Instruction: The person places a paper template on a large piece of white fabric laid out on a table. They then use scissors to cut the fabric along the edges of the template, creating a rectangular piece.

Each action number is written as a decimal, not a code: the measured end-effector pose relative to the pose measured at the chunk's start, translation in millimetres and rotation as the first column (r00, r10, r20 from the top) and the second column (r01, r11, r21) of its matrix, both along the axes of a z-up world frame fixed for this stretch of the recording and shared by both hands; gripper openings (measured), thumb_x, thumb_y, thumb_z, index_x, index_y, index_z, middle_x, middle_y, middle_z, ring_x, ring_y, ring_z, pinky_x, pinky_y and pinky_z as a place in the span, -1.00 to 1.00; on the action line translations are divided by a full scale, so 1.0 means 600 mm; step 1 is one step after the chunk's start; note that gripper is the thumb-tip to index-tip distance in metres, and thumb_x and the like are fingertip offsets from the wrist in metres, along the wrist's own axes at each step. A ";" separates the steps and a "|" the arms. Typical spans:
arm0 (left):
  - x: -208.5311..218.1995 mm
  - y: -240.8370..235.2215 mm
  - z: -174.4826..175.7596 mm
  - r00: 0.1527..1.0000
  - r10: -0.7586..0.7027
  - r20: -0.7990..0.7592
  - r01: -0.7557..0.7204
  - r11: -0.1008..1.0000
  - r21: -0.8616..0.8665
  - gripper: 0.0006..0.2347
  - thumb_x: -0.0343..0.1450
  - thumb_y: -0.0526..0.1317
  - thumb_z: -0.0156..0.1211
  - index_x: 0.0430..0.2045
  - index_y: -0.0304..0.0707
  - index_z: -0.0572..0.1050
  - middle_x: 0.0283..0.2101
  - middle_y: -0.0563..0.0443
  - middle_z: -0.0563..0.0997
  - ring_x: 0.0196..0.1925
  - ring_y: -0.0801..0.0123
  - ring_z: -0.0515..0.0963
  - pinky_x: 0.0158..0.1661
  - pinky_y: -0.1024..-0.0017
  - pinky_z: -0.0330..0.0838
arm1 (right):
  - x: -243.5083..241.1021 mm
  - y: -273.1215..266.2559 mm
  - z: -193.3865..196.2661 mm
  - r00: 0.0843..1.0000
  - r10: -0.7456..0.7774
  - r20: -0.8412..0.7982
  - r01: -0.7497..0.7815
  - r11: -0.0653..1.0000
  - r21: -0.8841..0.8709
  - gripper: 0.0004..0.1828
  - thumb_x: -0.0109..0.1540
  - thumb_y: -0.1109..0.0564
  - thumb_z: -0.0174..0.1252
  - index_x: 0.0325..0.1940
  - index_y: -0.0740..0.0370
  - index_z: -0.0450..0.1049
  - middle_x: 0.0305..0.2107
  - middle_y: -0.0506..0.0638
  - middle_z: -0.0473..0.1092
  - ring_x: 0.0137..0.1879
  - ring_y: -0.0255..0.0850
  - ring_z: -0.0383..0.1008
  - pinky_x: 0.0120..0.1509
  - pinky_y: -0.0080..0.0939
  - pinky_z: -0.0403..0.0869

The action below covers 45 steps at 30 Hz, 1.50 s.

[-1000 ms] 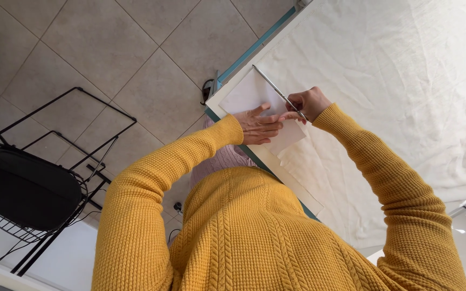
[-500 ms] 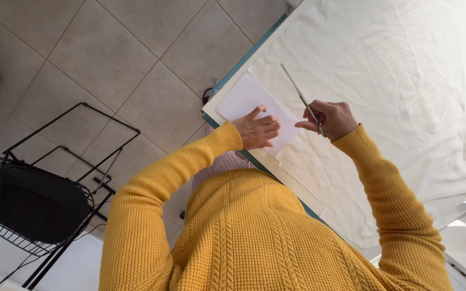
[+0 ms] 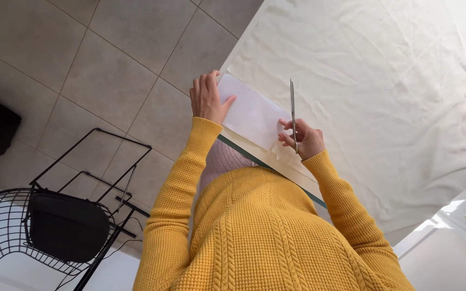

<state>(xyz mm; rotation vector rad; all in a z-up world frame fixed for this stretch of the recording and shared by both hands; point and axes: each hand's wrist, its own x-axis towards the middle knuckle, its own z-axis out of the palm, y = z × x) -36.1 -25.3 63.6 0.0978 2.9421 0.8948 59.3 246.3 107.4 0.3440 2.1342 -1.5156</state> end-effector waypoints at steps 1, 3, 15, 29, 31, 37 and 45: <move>0.002 0.000 -0.006 0.999 0.021 0.027 -0.021 1.000 -0.004 -0.31 0.14 -0.16 0.62 0.10 -0.17 0.27 -0.02 -0.02 0.46 0.06 0.14 0.43 0.04 0.14 0.30 | -0.002 -0.002 0.001 1.000 0.017 0.003 -0.017 1.000 0.026 -0.77 0.26 0.19 0.26 -0.13 0.34 0.38 -0.02 0.05 0.58 -0.18 -0.30 0.66 -0.14 -0.31 0.66; 0.009 0.002 -0.009 0.999 0.022 0.033 -0.022 1.000 -0.004 -0.34 0.15 -0.18 0.61 0.07 -0.17 0.29 -0.04 -0.01 0.47 0.05 0.16 0.44 0.06 0.15 0.31 | 0.002 -0.001 0.001 1.000 0.015 0.004 -0.015 0.999 0.030 -0.77 0.26 0.19 0.27 -0.14 0.34 0.38 -0.03 0.04 0.58 -0.19 -0.30 0.66 -0.15 -0.31 0.66; 0.011 -0.009 0.173 0.992 -0.128 0.011 0.113 0.914 0.389 -0.89 0.41 -0.30 0.40 -0.25 -0.27 0.62 -0.35 0.02 0.68 -0.36 0.42 0.63 -0.32 0.47 0.46 | -0.035 0.049 0.058 0.883 -0.004 -0.470 0.030 0.998 0.047 -0.41 0.08 0.11 0.50 0.00 0.35 0.29 0.07 0.18 0.51 0.00 -0.18 0.52 0.12 -0.20 0.54; -0.258 0.042 0.005 0.874 -0.216 0.435 -0.015 0.883 0.469 -0.89 0.37 -0.24 0.42 -0.32 -0.25 0.68 -0.39 0.13 0.74 -0.42 0.61 0.66 -0.35 0.61 0.59 | -0.162 0.075 -0.056 0.882 -0.279 -0.379 0.376 0.902 0.212 -0.47 0.21 0.17 0.52 -0.08 0.24 0.22 -0.55 -0.07 0.44 -0.44 -0.39 0.47 -0.39 -0.36 0.40; -0.267 0.039 -0.014 0.833 -0.217 0.509 -0.005 0.917 0.399 -0.86 0.34 -0.24 0.43 -0.31 -0.23 0.66 -0.38 0.13 0.72 -0.42 0.57 0.67 -0.35 0.56 0.62 | -0.160 0.072 -0.057 0.890 -0.331 -0.313 0.405 0.889 0.213 -0.50 0.22 0.18 0.50 -0.06 0.22 0.25 -0.55 -0.10 0.47 -0.47 -0.41 0.45 -0.40 -0.37 0.40; -0.273 0.043 -0.044 0.895 -0.272 0.354 0.152 0.932 0.330 -0.73 0.21 -0.27 0.55 -0.33 -0.21 0.56 -0.45 0.10 0.71 -0.41 0.50 0.69 -0.28 0.48 0.61 | -0.146 0.067 -0.081 0.892 -0.336 -0.302 0.428 0.842 0.329 -0.50 0.20 0.17 0.52 -0.05 0.22 0.29 -0.58 -0.08 0.45 -0.50 -0.40 0.37 -0.41 -0.36 0.33; -0.261 0.046 -0.050 0.922 -0.278 0.268 0.190 0.931 0.313 -0.60 0.20 -0.29 0.58 -0.27 -0.21 0.38 -0.52 0.04 0.66 -0.45 0.37 0.69 -0.30 0.41 0.59 | -0.145 0.065 -0.088 0.895 -0.319 -0.313 0.428 0.814 0.394 -0.49 0.16 0.16 0.55 -0.04 0.23 0.32 -0.56 -0.07 0.47 -0.50 -0.37 0.38 -0.42 -0.35 0.35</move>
